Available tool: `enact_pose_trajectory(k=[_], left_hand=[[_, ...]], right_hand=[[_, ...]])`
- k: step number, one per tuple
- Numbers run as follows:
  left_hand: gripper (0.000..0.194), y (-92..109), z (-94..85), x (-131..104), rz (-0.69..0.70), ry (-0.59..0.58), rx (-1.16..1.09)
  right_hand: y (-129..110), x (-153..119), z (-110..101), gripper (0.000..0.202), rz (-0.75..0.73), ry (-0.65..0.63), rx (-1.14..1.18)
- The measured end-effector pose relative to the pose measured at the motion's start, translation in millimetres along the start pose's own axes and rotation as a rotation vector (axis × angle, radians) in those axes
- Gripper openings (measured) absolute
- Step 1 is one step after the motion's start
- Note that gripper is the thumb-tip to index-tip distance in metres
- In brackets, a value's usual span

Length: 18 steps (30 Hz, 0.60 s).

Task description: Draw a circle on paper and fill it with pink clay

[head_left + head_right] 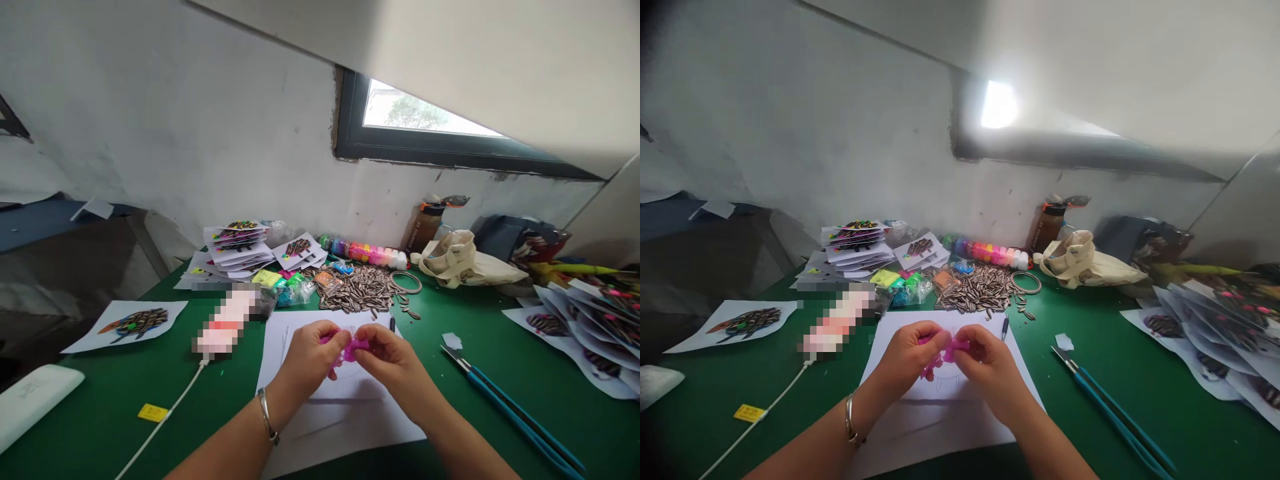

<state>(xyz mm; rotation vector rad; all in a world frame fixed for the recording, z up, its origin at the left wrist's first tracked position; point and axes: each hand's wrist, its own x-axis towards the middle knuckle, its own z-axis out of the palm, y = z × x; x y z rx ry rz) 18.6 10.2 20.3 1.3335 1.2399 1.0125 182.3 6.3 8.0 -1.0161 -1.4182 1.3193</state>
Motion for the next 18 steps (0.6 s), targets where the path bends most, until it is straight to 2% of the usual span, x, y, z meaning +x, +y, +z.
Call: enact_pose_trajectory(k=[3, 6, 9, 14, 18], left_hand=[[0.038, -0.6, -1.3, 0.8, -0.004, -0.008, -0.047], [0.043, -0.9, -0.9, 0.7, 0.01, -0.028, -0.095], [0.047, -1.0, 0.8, 0.3, 0.022, -0.045, -0.118], [0.048, 0.9, 1.5, -0.7, -0.014, -0.102, -0.174], [0.049, 1.8, -0.6, -1.2, 0.013, -0.102, -0.184]], right_hand=[[-0.3, -0.4, -0.6, 0.027, 0.037, -0.063, 0.095], [1.1, -1.2, 0.9, 0.022, 0.073, -0.096, 0.068], [2.9, -1.7, 3.3, 0.024, 0.068, -0.072, 0.034], [2.0, -1.0, 0.2, 0.02, 0.051, -0.027, 0.174], [-4.1, -1.4, -1.6, 0.021, 0.058, -0.078, 0.148]])
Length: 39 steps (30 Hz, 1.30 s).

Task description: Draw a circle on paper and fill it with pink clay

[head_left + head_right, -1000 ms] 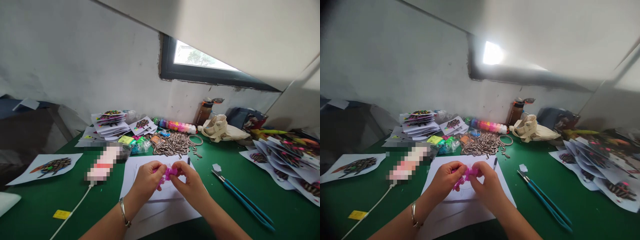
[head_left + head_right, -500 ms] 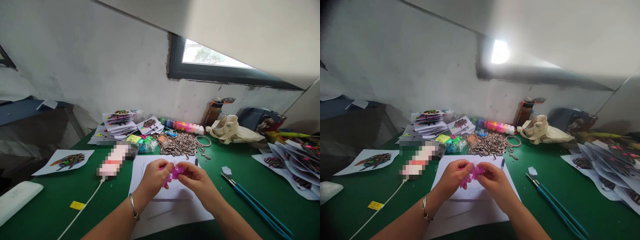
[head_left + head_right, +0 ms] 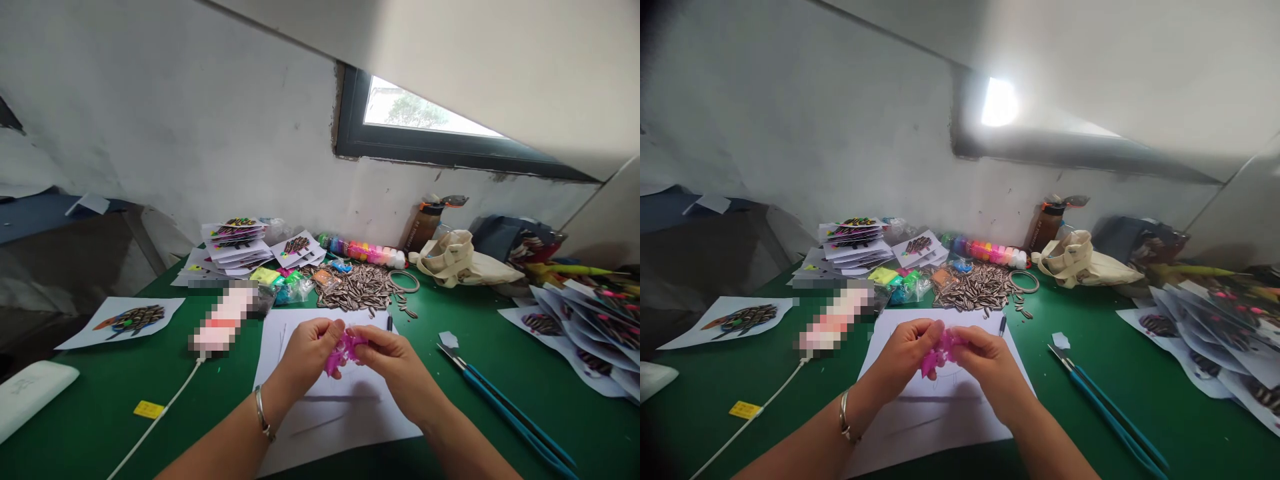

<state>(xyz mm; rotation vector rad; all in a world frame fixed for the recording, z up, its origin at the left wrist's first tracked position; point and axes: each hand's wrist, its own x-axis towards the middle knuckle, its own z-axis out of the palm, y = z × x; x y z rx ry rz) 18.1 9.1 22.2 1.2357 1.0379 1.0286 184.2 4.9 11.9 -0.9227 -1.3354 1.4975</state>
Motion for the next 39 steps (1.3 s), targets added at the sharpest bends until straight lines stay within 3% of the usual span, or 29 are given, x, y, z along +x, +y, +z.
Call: enact_pose_trajectory(k=[5, 10, 14, 21, 30, 36, 39], left_hand=[[0.051, -2.4, -2.3, 0.8, 0.003, 0.015, 0.004], [0.045, -0.2, -3.6, 2.1, -0.102, -0.059, -0.181], [0.042, 3.2, -5.0, 2.5, -0.164, -0.08, -0.203], [0.036, 3.7, -4.2, 1.7, -0.079, -0.058, -0.18], [0.034, 0.5, -4.5, 1.6, -0.032, -0.078, -0.138], [0.036, 1.7, -3.2, 1.8, -0.023, 0.079, -0.112], [0.037, 3.6, -2.0, -0.1, -0.045, 0.004, -0.154]], right_hand=[[-3.4, -1.7, 5.3, 0.019, -0.035, -0.052, -0.085], [5.1, 0.4, 1.7, 0.02, -0.063, 0.103, -0.013], [7.9, 2.0, -2.1, 0.014, -0.085, 0.177, 0.108], [5.6, 0.9, -1.5, 0.005, -0.079, 0.165, 0.231], [2.9, 1.9, 0.9, 0.013, -0.002, 0.072, 0.203], [10.6, 3.5, 2.0, 0.013, -0.031, 0.166, 0.284], [10.7, 3.2, 2.0, 0.012, -0.056, 0.19, 0.26]])
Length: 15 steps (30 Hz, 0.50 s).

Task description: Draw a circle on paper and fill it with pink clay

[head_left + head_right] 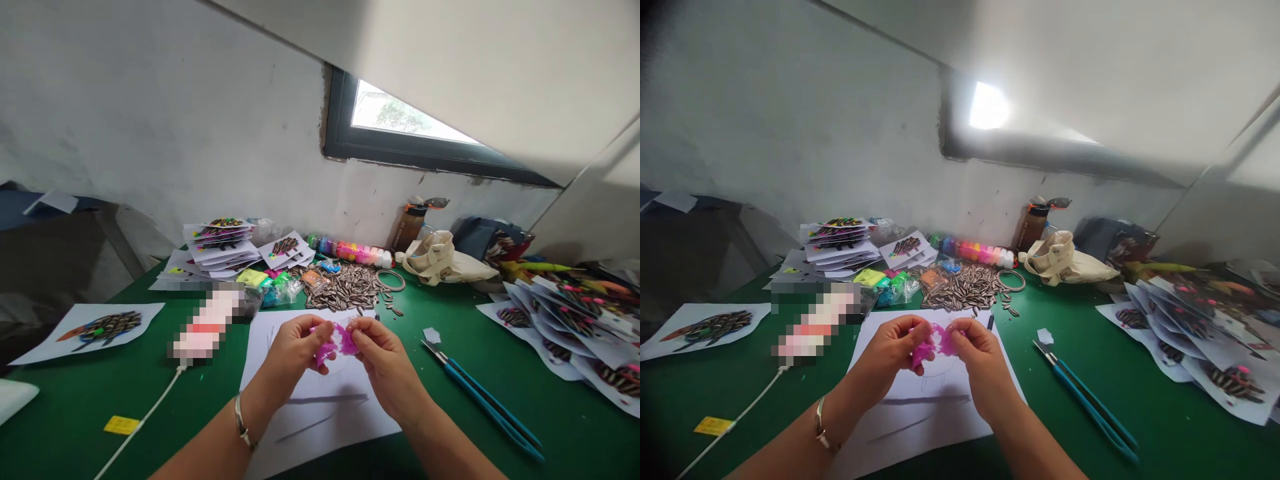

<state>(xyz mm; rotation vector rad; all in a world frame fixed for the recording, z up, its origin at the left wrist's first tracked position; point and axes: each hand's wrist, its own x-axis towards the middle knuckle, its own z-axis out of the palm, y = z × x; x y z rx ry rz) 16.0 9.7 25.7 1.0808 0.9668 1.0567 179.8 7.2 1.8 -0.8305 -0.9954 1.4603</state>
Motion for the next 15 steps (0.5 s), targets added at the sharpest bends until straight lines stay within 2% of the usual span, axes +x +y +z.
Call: enact_pose_trajectory(k=[3, 7, 11, 15], left_hand=[[0.034, -0.1, 0.9, -1.1, -0.014, -0.058, 0.003], [0.032, -2.8, -1.6, 1.2, 0.039, -0.026, 0.058], [0.033, -3.5, -3.1, 1.6, 0.058, -0.047, 0.077], [0.04, -1.4, -0.1, -1.8, 0.047, -0.062, 0.084]], right_hand=[[-3.3, -1.0, 0.1, 0.012, -0.002, -0.058, -0.075], [-4.4, -2.1, 0.8, 0.021, 0.005, -0.167, -0.197], [-0.5, -3.2, 2.0, 0.033, -0.024, -0.203, -0.243], [-2.2, -3.7, 3.2, 0.03, -0.026, -0.236, -0.242]])
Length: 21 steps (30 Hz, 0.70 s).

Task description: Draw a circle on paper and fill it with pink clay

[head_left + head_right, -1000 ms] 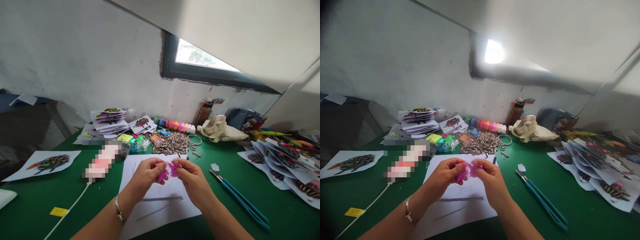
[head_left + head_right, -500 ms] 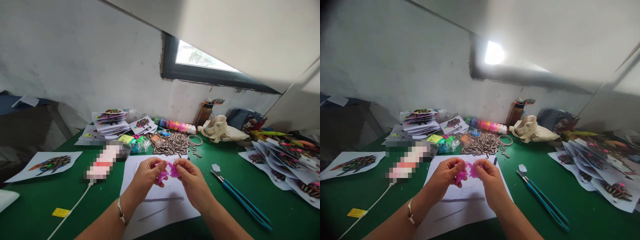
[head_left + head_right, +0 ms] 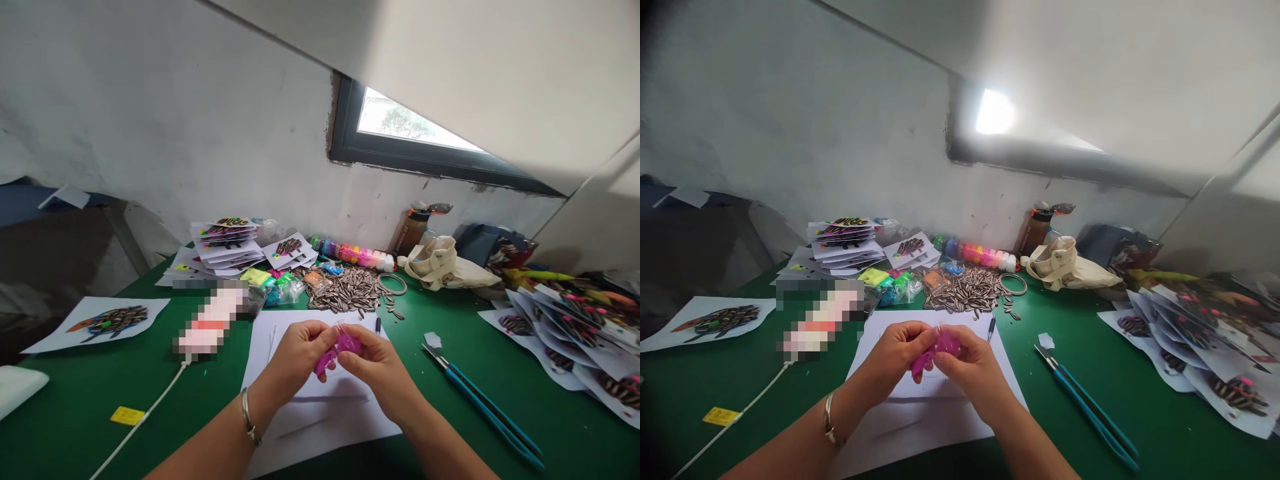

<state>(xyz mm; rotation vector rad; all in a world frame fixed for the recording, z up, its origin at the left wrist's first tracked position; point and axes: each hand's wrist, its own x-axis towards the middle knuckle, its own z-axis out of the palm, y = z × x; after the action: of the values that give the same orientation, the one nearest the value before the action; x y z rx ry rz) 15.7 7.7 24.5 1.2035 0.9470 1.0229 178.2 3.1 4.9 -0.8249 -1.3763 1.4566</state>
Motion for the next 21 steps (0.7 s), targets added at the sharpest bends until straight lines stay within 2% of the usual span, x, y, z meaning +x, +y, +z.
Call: enact_pose_trajectory(k=[5, 10, 16, 21], left_hand=[[0.052, -0.5, 3.2, -1.0, 0.003, -0.01, 0.037], [0.051, -4.4, 4.5, -0.3, -0.043, -0.004, -0.019], [0.04, -1.5, 0.4, 0.0, -0.097, -0.066, -0.102], [0.034, -0.7, 0.2, 0.5, -0.076, 0.01, -0.059]], right_hand=[[-6.8, -0.4, 0.5, 0.017, -0.102, 0.01, -0.215], [-7.7, -1.4, 0.5, 0.008, -0.23, 0.08, -0.375], [-4.5, -0.5, -2.9, 0.004, -0.141, 0.157, -0.263], [-0.9, 1.5, -4.5, 0.014, -0.079, 0.132, -0.116]])
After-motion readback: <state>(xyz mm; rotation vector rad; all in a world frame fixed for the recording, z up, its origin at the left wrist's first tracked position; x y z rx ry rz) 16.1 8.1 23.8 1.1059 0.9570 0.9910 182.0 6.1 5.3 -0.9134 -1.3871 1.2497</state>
